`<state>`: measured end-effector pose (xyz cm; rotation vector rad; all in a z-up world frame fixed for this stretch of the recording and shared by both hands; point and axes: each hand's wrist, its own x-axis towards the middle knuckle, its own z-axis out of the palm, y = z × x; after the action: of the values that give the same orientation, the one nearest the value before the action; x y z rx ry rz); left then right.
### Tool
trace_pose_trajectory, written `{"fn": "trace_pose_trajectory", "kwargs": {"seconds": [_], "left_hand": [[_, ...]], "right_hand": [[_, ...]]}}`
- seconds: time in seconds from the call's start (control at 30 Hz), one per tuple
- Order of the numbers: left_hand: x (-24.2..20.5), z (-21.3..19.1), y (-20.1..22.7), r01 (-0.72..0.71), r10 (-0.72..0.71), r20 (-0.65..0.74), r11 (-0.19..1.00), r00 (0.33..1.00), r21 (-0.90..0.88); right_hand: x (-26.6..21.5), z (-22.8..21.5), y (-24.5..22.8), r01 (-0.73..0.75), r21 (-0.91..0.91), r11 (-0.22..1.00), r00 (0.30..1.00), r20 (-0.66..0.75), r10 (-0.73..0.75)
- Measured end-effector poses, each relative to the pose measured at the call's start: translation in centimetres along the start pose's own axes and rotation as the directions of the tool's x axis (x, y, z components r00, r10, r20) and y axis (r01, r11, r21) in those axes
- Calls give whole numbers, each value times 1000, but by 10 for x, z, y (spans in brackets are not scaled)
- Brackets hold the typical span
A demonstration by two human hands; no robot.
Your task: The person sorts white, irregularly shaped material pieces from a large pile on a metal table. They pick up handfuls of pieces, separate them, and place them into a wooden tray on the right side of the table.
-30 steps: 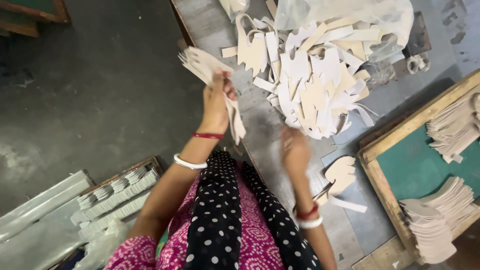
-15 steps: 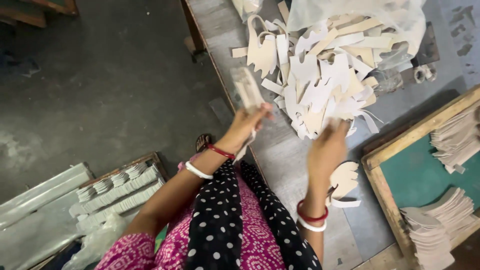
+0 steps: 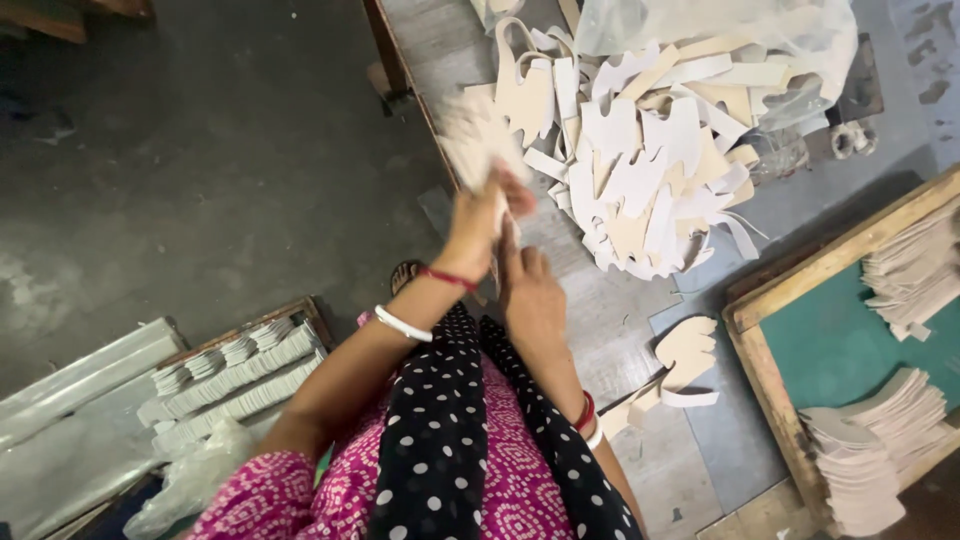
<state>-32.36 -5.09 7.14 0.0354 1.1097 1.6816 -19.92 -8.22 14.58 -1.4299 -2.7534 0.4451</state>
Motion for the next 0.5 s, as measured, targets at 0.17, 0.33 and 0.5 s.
{"fn": "trace_pose_trajectory", "kwargs": {"seconds": [0.17, 0.33, 0.5], "left_hand": [[31, -43, 56, -147, 131, -81, 961, 988, -234], [16, -62, 81, -256, 249, -60, 952, 967, -169], [-5, -55, 64, -208, 206, -31, 973, 978, -101]], "right_hand": [[-17, 41, 91, 71, 111, 991, 997, -25, -69], [17, 27, 181, 34, -260, 965, 933, -338, -124], [25, -7, 180, -2, 14, 1000, 987, -159, 4]]}}
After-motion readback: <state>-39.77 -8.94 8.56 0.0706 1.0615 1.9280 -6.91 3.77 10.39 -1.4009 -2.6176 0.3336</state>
